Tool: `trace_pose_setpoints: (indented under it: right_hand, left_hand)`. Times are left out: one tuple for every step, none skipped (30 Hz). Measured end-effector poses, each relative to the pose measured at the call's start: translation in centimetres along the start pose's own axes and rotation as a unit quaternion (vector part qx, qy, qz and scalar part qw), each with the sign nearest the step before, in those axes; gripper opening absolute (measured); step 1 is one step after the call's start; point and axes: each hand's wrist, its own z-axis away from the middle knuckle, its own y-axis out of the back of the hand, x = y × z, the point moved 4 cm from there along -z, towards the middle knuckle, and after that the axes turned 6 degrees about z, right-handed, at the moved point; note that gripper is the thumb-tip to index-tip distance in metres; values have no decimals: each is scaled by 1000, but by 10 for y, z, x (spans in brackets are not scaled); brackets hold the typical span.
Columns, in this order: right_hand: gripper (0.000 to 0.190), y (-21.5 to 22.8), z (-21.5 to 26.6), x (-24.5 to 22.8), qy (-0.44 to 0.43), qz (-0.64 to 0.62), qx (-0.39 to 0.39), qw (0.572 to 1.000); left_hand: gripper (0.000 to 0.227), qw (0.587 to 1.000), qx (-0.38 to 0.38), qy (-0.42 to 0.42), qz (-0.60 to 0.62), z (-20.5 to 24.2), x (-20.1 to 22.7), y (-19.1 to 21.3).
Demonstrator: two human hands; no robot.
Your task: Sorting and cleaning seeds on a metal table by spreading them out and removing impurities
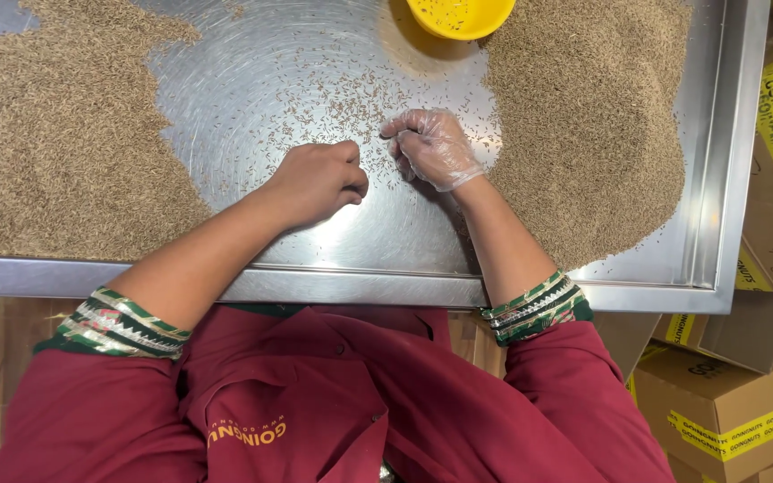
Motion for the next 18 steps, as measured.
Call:
trace_pose_setpoints:
  right_hand:
    - [25,-1,0,0,2,-4,4,1000]
    - [25,-1,-1,3,2,-5,3,1000]
    - [25,-2,-2,5,-1,-4,5,1000]
    - [24,-2,-4,7,-4,-4,7,1000]
    - [24,-3,-5,11,-4,-3,7,1000]
    - [24,-4,-6,14,-3,-20,15,1000]
    - [24,-3,-8,18,-2,-36,24,999]
    - [24,-2,-7,15,-1,-34,26,999]
    - [24,-3,-5,13,1,-41,27,999]
    - [24,-3,-4,12,3,-49,27,998]
    - [24,-3,-2,9,4,-47,26,999]
    - [24,-3,-1,7,3,-52,22,998]
    - [24,-1,0,6,0,-56,20,998]
    - [24,0,-2,10,1,-55,21,998]
    - [25,0,-4,13,6,-44,17,999]
    - [25,1,-7,16,10,-33,14,999]
    - [25,-1,-9,14,12,-34,15,999]
    - [26,-2,-11,15,-30,-44,14,998]
  left_hand:
    - [9,1000,-16,12,-2,-1,0,0]
    - [9,1000,-17,14,-2,-3,-4,-7]
    - [10,1000,-10,1,-12,-5,-6,-13]
    - [12,1000,-4,-11,-22,-8,-8,-18]
    - [12,1000,-3,-12,-21,-7,-7,-23]
    - [12,998,2,-36,-58,-7,-4,-27]
    - [16,994,8,-62,-95,-8,-1,-32]
    - [16,993,10,-64,-95,-9,-2,-34]
    - [13,989,15,-78,-121,-8,-1,-36]
    - [11,985,21,-93,-147,-7,-1,-39]
    - [11,985,23,-92,-148,-4,-3,-36]
    - [11,988,24,-94,-123,-1,-4,-34]
    - [12,990,24,-98,-98,0,-5,-32]
    - [12,990,25,-99,-98,0,-2,-19]
    - [12,995,39,-82,-50,0,1,-5]
    - [11,996,53,-65,-2,0,3,9]
    - [11,996,53,-66,-4,-5,18,32]
    - [12,996,40,23,78,-10,27,54]
